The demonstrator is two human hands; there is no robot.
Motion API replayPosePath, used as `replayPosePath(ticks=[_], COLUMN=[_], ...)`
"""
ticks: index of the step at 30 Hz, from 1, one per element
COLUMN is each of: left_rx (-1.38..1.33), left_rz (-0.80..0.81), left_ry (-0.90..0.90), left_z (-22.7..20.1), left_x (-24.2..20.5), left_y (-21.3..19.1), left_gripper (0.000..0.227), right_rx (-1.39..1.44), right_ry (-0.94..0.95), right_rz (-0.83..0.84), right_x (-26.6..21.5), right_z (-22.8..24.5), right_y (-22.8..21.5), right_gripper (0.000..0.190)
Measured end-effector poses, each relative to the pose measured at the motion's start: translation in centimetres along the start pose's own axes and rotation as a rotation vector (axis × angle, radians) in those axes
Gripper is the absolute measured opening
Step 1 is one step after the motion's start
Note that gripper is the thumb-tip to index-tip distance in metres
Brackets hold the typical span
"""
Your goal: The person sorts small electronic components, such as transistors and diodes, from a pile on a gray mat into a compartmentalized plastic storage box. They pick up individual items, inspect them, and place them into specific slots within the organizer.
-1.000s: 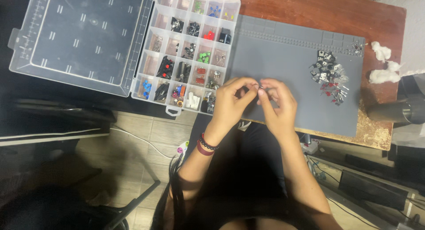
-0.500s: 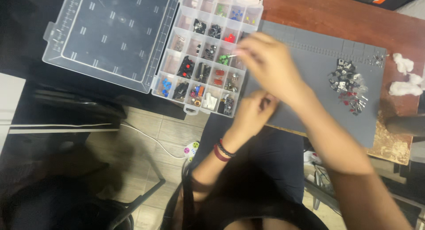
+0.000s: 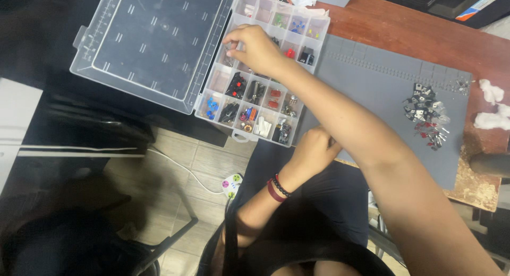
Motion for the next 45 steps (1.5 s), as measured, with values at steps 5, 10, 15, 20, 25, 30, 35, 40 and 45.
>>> replayPosePath(ticks=[5, 10, 15, 20, 25, 30, 35, 40, 45], left_rx=[-0.062, -0.072, -0.045, -0.021, -0.018, -0.003, 0.005, 0.004, 0.004], left_rz=[-0.052, -0.048, -0.076, -0.067, -0.072, -0.070, -0.076, -0.058, -0.053], left_ry=[0.090, 0.099, 0.042, 0.016, 0.049, 0.015, 0.003, -0.017, -0.006], left_z=[-0.7, -0.9, -0.8, -0.6, -2.2, -1.6, -1.4, -1.3, -1.5], left_x=[0.4, 0.8, 1.4, 1.9, 2.9, 3.3, 3.3, 3.3, 3.0], left_y=[-1.2, -1.9, -2.8, -2.1, -1.3, 0.0, 0.4, 0.1, 0.0], left_gripper=[0.013, 0.016, 0.017, 0.019, 0.014, 0.011, 0.011, 0.011, 0.011], right_rx=[0.035, -0.063, 0.087, -0.132, 0.003, -0.114, -0.386, -0.554, -0.553], right_ry=[-0.106, -0.131, 0.592, 0.789, 0.759, 0.816, 0.799, 0.794, 0.772], right_rz=[-0.134, -0.380, -0.844, -0.910, -1.009, -1.019, -0.936, -0.904, -0.955], right_x=[-5.5, -19.0, -36.4, -48.3, -53.0, -52.2, -51.5, -51.8, -51.7], right_z=[5.2, 8.9, -0.4, -6.8, -10.2, -9.9, -10.8, -11.9, -11.3], right_y=[-9.0, -18.9, -22.4, -20.2, -17.9, -18.7, -18.8, -18.1, -17.6], right_gripper=[0.009, 0.012, 0.018, 0.009, 0.024, 0.027, 0.023, 0.018, 0.015])
Point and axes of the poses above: each hand's wrist, its own x-axis towards the middle knuckle, its own y-axis out of the palm, z = x × y, the point moved 8 cm from there along x, towards the middle knuckle, and after that the axes turned 3 degrees about y, right-handed, at the moved point
